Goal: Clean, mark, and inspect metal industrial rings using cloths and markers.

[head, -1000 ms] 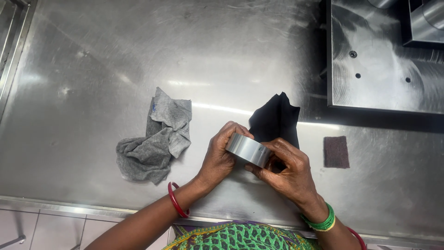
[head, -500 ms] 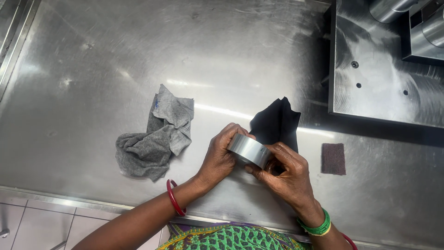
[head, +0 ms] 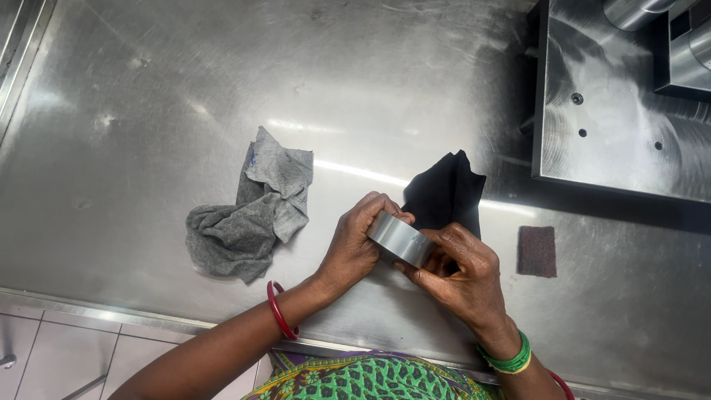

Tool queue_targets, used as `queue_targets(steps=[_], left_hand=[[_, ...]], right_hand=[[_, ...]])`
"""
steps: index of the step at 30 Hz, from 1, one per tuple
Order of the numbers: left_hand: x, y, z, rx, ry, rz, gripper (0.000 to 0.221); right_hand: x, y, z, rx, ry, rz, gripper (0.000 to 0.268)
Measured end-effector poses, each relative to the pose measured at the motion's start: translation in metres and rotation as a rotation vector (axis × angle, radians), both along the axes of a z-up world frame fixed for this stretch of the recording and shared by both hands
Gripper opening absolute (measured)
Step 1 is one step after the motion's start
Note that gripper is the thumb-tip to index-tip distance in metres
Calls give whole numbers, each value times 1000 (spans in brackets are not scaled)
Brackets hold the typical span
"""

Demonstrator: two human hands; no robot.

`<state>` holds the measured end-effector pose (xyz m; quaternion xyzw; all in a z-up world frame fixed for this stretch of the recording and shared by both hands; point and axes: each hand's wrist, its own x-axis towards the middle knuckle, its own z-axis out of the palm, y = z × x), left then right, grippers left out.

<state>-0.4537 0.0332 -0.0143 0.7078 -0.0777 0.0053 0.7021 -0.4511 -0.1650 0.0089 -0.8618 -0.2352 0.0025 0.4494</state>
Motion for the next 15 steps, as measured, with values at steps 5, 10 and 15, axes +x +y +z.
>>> queue_targets(steps=[5,10,15], left_hand=[[-1,-1,2,63,-38,36,25],[-1,-2,10,117,-89,69,20],[-4,2,26,327,-256,139,18]], right_hand=[[0,-1,1,-25,-68,7,44],[-1,0,7,-14,-57,2,44],[-3,1,5,-8,-95,4,43]])
